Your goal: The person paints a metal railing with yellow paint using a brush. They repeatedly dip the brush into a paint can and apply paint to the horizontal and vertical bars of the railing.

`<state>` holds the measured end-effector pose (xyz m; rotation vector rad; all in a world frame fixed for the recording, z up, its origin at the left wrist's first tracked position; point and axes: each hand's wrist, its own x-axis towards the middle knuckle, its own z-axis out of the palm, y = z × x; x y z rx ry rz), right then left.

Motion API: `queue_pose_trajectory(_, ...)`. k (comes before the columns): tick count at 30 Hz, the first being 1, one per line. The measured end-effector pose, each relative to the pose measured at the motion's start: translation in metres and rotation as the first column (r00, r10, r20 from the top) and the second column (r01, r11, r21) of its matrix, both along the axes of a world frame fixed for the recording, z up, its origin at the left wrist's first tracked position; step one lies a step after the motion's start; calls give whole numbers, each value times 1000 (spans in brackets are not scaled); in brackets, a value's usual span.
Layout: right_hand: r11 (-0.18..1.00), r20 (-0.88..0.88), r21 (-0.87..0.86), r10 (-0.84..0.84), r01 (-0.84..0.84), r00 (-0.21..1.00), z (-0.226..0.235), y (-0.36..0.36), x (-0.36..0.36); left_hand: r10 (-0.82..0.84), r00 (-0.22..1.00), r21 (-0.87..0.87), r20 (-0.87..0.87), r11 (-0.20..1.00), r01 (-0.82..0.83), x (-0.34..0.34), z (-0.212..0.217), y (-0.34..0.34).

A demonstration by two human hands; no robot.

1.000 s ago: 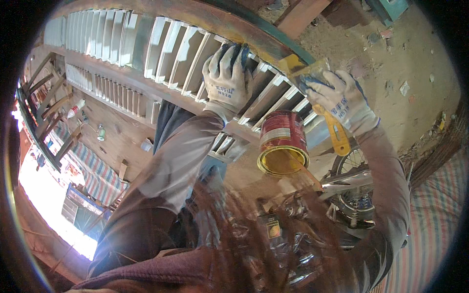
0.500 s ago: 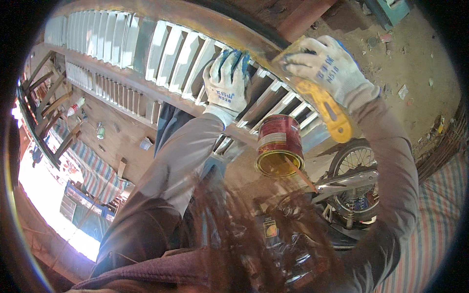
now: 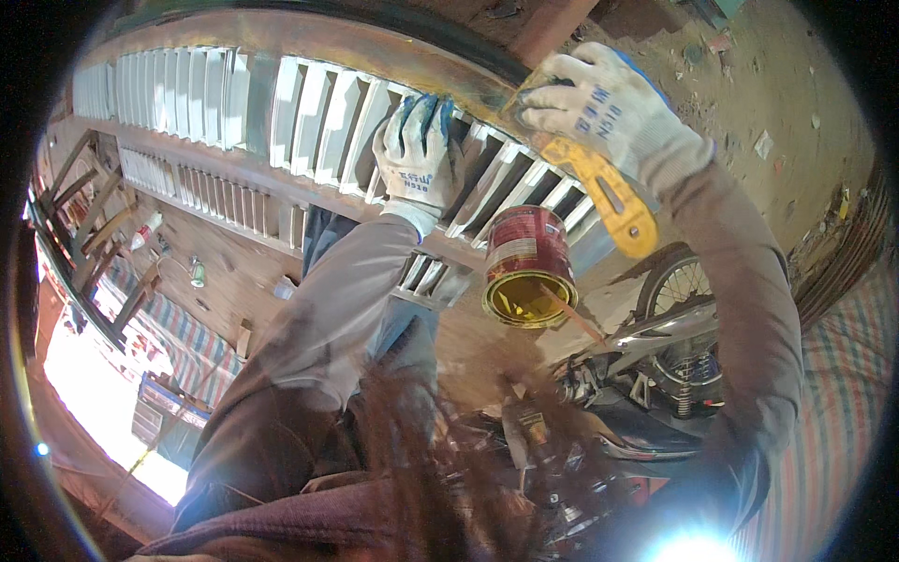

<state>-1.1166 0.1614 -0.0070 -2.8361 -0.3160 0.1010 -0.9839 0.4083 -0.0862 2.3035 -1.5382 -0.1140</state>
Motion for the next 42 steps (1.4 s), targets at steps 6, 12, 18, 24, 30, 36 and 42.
queue_pose_trajectory(6, 998, -220, 43, -42, 53, 975, 4, -11, -65, -11, 999, -8, 52, 1000, 12, 2, -2, 1)
queue_pose_trajectory(12, 799, -413, 127, -496, 588, 763, 14, 4, -113, -13, 998, -1, 58, 1000, 13, 0, -2, -1)
queue_pose_trajectory(18, 510, -802, -13, -519, 860, 296, -50, -17, -73, -23, 999, 39, 42, 999, 21, 0, 1, -1)
queue_pose_trajectory(24, 413, -891, 39, -398, 910, 218, -46, -21, -65, -61, 997, 88, 37, 994, 58, -1, 5, 1)
queue_pose_trajectory(30, 456, -791, 123, -491, 881, 365, 16, -12, -105, -67, 997, 24, 43, 998, 66, -1, 0, 1)
queue_pose_trajectory(36, -364, -643, 352, -763, 862, -60, 117, 139, -174, -62, 998, -26, 26, 998, 63, 6, 13, 0)
queue_pose_trajectory(42, -784, -778, 553, -365, -281, -511, 143, 446, -181, -521, 704, 70, -482, 778, 624, -46, 113, 41)
